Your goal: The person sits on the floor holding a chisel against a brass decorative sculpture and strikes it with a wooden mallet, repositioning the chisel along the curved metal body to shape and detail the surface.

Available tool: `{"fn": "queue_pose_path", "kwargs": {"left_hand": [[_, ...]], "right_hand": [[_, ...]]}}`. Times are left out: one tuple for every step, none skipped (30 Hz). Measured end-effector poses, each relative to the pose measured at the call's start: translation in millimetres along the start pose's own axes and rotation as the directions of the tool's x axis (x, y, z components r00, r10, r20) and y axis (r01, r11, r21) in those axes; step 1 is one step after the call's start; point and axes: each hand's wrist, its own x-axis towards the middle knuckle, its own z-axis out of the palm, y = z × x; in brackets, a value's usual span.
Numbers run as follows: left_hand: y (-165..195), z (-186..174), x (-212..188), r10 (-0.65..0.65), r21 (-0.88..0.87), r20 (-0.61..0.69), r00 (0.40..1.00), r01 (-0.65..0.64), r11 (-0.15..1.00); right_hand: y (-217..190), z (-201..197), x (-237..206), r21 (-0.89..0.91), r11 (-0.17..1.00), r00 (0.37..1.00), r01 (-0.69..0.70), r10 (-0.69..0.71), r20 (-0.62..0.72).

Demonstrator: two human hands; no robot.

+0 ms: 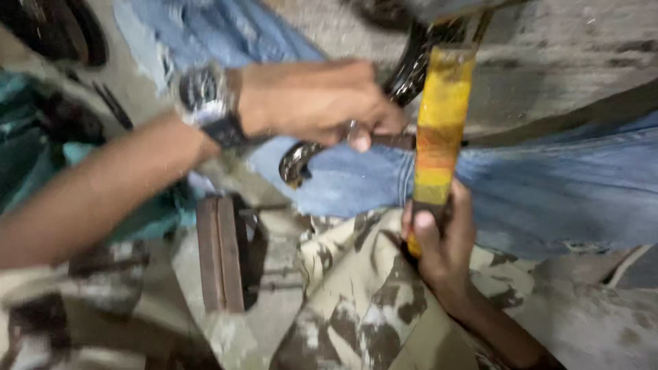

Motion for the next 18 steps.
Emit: {"fn": "queue_pose_path", "kwargs": {"left_hand": [[1, 0, -1, 0.094, 0.008, -0.089, 0.992, -0.093, 0.996], [2, 1, -2, 0.191, 0.021, -0.175, 0.966, -0.191, 0.981], [3, 2, -2, 0.260, 0.025, -0.269, 0.927, -0.263, 0.964], [3, 3, -2, 0.207, 0.019, -0.224, 0.952, -0.208, 0.978], [3, 4, -1, 0.154, -0.009, -0.173, 0.973, -0.158, 0.987], [2, 5, 1, 0.122, -0.023, -0.115, 0.986, -0.126, 0.992], [1, 5, 2, 0.148, -0.038, -0.129, 0.981, -0.154, 0.987], [-1, 5, 4, 0.184, -0.028, -0.138, 0.973, -0.189, 0.982], [-2, 6, 6, 0.210, -0.023, -0.153, 0.966, -0.216, 0.976], [-4, 6, 7, 0.166, -0.005, -0.128, 0.978, -0.168, 0.986], [-6, 5, 8, 0.110, -0.022, -0.105, 0.988, -0.113, 0.993], [-8, 5, 8, 0.063, -0.045, -0.073, 0.995, -0.066, 0.997], [-9, 5, 7, 0.176, -0.085, -0.153, 0.972, -0.191, 0.978], [-10, 5, 6, 0.294, -0.082, -0.226, 0.929, -0.319, 0.944], [-10, 5, 5, 0.413, -0.067, -0.289, 0.863, -0.449, 0.891], [-10, 5, 5, 0.368, -0.057, -0.254, 0.894, -0.394, 0.917], [-8, 5, 4, 0.300, -0.065, -0.234, 0.925, -0.322, 0.944], [-7, 4, 4, 0.220, -0.090, -0.217, 0.951, -0.244, 0.966]], "right_hand": [[1, 1, 1, 0.123, 0.989, 0.994, 0.083, -0.074, -0.076], [-1, 0, 1, 0.234, 0.957, 0.978, 0.174, -0.139, -0.157], [-1, 0, 2, 0.344, 0.906, 0.960, 0.247, -0.181, -0.213], [-2, -1, 1, 0.199, 0.968, 0.984, 0.155, -0.132, -0.122], [-3, -2, 1, 0.038, 0.998, 0.998, 0.049, -0.047, -0.040], [-4, -4, -1, -0.134, 0.990, 0.999, -0.032, 0.034, 0.017], [-4, -5, -1, -0.025, 1.000, 0.999, 0.014, -0.015, -0.040], [-4, -6, -1, 0.084, 0.992, 0.990, 0.095, -0.085, -0.109], [-4, -7, -1, 0.186, 0.967, 0.975, 0.176, -0.145, -0.169], [-3, -8, 0, 0.192, 0.969, 0.982, 0.157, -0.132, -0.138], [-3, -9, -1, 0.196, 0.975, 0.992, 0.102, -0.085, -0.097], [-2, -9, -1, 0.197, 0.980, 0.997, 0.042, -0.029, -0.066], [-3, -10, -2, 0.182, 0.983, 0.998, 0.034, -0.023, -0.066], [-2, -9, -3, 0.173, 0.983, 0.996, 0.061, -0.048, -0.076], [-2, -9, -4, 0.162, 0.982, 0.992, 0.095, -0.081, -0.093], [-2, -8, -5, 0.217, 0.966, 0.983, 0.142, -0.110, -0.149], [-2, -8, -7, 0.273, 0.948, 0.976, 0.164, -0.116, -0.185], [-3, -8, -10, 0.326, 0.930, 0.972, 0.169, -0.102, -0.213]]}}
